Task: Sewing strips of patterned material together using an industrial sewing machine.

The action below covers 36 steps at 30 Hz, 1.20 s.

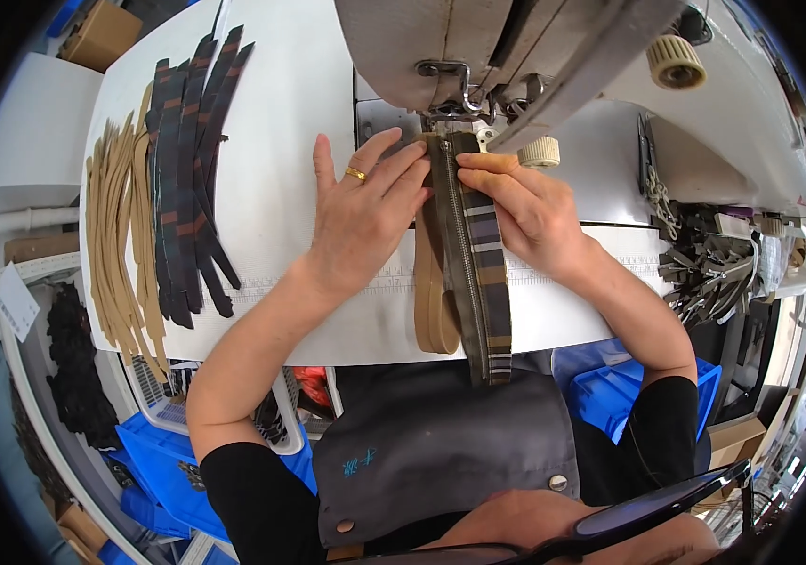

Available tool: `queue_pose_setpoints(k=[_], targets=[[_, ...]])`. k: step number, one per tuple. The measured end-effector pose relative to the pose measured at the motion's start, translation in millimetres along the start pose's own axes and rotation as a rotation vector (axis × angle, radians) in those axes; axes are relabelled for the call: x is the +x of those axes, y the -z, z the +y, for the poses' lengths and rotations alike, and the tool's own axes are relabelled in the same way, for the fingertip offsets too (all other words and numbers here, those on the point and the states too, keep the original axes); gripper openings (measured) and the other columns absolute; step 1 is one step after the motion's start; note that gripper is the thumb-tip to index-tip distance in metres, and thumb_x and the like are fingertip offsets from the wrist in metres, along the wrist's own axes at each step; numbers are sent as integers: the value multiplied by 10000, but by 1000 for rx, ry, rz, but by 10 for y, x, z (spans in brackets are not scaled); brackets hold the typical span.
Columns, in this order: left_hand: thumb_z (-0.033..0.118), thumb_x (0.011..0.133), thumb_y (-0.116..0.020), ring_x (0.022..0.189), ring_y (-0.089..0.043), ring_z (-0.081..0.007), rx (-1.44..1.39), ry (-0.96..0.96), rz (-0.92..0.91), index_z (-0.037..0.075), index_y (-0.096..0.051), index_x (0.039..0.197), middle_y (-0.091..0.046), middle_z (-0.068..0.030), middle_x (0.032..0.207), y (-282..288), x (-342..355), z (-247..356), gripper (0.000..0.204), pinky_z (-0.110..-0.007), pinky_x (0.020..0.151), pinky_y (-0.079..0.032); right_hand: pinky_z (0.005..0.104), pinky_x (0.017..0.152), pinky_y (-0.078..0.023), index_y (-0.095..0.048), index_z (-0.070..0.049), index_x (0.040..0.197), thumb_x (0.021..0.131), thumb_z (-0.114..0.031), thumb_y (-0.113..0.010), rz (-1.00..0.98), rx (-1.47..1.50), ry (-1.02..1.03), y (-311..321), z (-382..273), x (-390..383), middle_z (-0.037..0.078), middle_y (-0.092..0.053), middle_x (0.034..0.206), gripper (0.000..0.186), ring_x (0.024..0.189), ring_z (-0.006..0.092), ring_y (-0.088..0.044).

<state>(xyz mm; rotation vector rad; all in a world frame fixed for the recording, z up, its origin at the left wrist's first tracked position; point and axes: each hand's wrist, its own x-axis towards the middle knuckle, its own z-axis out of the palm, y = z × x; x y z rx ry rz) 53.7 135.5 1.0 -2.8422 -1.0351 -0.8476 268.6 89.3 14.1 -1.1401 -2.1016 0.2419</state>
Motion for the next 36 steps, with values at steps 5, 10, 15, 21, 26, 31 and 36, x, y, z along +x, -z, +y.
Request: queue_pose_setpoints(k=[5,10,15,21,26,31,36], targets=[[158,780,-737,1219,-501,-187,2,20,26,118,-648,1050,-614,48,1122,-16,-16,-8,287,-615,1118,-53,331,730,-558,-650,15,1069,641,141,-555,1,-46,5,-30,-17,17,127,-657,1140,456,879,276,-676],[153,789,-730,1230,-493,-191,-41,63,9,132,-644,1069,-619,54,1096,14,28,18,294,-610,1118,-30,328,708,-553,-653,0,1079,655,113,-570,-26,-105,1,-22,-14,23,106,-655,1146,447,854,265,-672],[150,790,-728,1220,-493,-189,-25,57,33,151,-655,1088,-610,63,1072,4,31,33,307,-611,1118,-32,326,695,-549,-655,-10,1079,661,97,-590,-67,-164,-32,-39,-9,-12,91,-656,1148,436,845,253,-669],[165,785,-729,1211,-491,-183,-4,41,30,159,-678,1057,-594,71,1075,-27,26,19,277,-613,1117,-59,329,718,-547,-657,-11,1060,657,95,-592,-51,-175,12,-45,4,27,102,-662,1108,421,896,256,-662],[152,796,-700,1209,-490,-186,-2,35,29,154,-680,1048,-590,61,1079,1,23,-5,253,-623,1107,-95,393,822,-520,-643,-1,1086,704,86,-591,-91,-134,35,-25,6,43,132,-623,1137,395,986,319,-624],[181,795,-713,1212,-495,-210,28,-5,38,135,-686,1044,-599,34,1091,-43,18,-41,255,-637,1071,-104,400,777,-500,-640,4,1108,785,-17,-646,-133,32,-29,80,-33,176,143,-611,1085,324,902,322,-611],[183,799,-701,1212,-481,-197,44,10,50,144,-685,1031,-596,44,1091,-59,7,-51,235,-644,1058,-161,379,724,-492,-646,15,1095,798,-94,-696,-152,-166,3,-29,-130,157,140,-604,1063,321,863,309,-605]])
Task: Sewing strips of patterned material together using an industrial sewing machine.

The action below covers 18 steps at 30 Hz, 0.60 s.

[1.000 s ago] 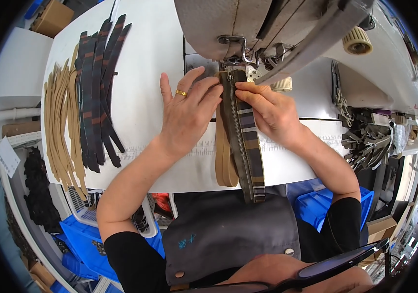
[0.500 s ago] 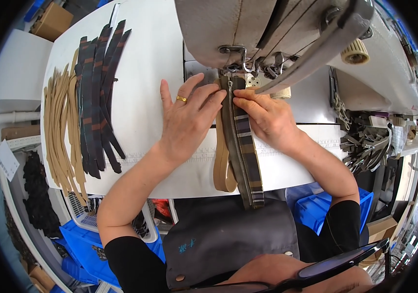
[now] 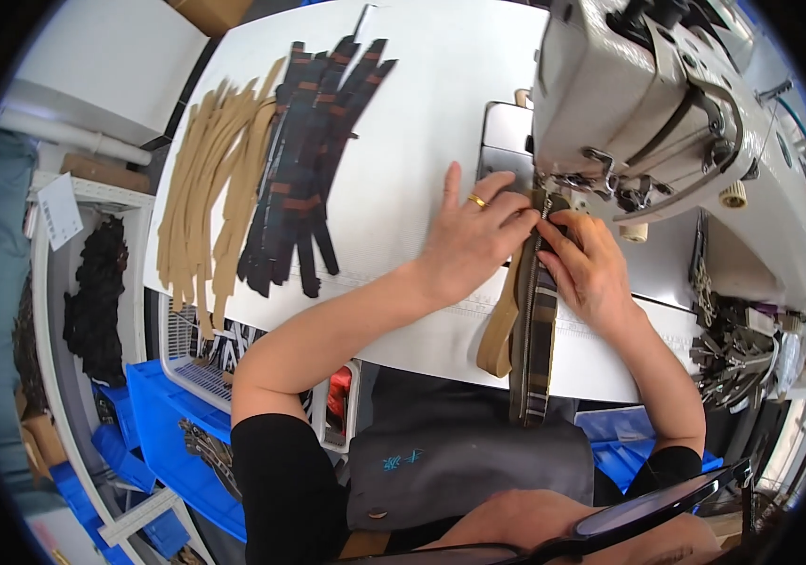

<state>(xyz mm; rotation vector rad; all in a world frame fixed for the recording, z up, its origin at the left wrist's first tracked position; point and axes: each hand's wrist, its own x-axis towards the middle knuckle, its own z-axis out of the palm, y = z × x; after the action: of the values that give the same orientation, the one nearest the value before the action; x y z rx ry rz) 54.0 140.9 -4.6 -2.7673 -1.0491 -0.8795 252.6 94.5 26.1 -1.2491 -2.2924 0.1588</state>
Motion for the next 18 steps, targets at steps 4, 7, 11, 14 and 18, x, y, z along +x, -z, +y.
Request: queue_pose_setpoints(k=[4,7,11,14,18], targets=[[193,785,-713,1199,-480,-193,-10,-13,21,150,-685,1022,-589,51,1078,-11,-3,18,242,-637,1053,-183,360,735,-492,-641,47,1090,780,-83,-713,84,-98,136,-1,-11,20,130,-601,1121,344,930,272,-594],[198,790,-713,1213,-464,-194,-12,-10,3,151,-679,1040,-581,48,1074,8,-9,20,257,-635,1054,-182,367,743,-495,-652,42,1073,776,-87,-717,90,-122,131,-7,-35,13,120,-611,1125,330,943,268,-600],[185,802,-707,1201,-477,-204,-60,2,-36,128,-672,1055,-590,21,1103,93,39,4,262,-628,1028,-245,364,770,-498,-665,34,1058,774,-101,-723,101,-160,125,-23,-27,-1,109,-630,1125,320,976,256,-606],[152,796,-700,1049,-594,-236,-340,181,-138,83,-681,1032,-645,-60,1053,423,287,-392,246,-449,966,-417,359,785,-501,-670,28,1055,777,-113,-722,120,-185,128,-41,8,-18,103,-637,1121,316,982,253,-610],[281,820,-698,956,-647,-250,313,573,-258,94,-725,948,-703,-82,942,988,501,-1479,228,-574,963,-389,362,794,-504,-675,20,1049,784,-122,-717,111,-183,105,-7,-18,-42,98,-641,1117,304,978,253,-615]])
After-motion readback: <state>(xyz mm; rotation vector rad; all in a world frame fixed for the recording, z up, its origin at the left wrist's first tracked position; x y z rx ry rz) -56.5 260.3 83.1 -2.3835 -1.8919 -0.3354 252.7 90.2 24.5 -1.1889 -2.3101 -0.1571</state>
